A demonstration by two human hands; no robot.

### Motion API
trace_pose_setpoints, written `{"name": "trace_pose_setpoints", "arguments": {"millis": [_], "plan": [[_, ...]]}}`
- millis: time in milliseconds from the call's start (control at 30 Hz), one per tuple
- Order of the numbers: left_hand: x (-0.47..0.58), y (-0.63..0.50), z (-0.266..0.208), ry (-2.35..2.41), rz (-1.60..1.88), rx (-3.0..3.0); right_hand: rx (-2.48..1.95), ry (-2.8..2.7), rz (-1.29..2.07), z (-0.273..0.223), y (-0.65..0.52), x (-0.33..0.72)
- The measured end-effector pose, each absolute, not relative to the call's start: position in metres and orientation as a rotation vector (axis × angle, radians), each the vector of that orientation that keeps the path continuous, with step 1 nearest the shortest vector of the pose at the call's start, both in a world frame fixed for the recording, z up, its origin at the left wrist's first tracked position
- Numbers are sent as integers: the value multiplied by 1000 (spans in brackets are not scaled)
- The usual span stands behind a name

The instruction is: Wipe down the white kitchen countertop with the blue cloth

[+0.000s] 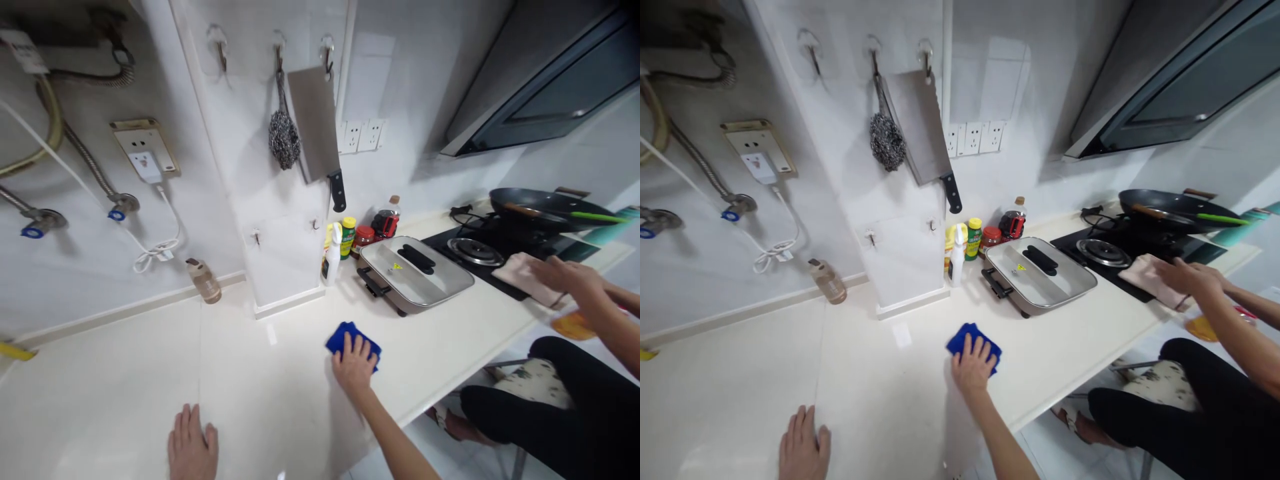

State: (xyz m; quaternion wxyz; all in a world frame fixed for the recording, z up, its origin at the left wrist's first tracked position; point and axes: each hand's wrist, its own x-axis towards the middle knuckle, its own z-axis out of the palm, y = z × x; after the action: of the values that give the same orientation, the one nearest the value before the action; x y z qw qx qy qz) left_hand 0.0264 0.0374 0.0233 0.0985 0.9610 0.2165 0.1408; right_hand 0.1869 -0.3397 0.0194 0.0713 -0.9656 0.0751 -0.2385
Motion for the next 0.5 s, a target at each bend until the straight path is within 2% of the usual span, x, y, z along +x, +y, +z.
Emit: {"name": "trace_pose_setpoints", "arguments": {"millis": [133,233,400,500], "plan": [[26,41,19,653,418,2817,-2850,-149,-691,19,-256,169],[24,42,18,657,441,2787,-2721,-459,-502,18,-227,128],[21,43,14,665,491,2740,-2580,-840,-144,7,-268,78],[21,46,8,685,482,2728,-2660,-811,-141,-5,-321,81]]}}
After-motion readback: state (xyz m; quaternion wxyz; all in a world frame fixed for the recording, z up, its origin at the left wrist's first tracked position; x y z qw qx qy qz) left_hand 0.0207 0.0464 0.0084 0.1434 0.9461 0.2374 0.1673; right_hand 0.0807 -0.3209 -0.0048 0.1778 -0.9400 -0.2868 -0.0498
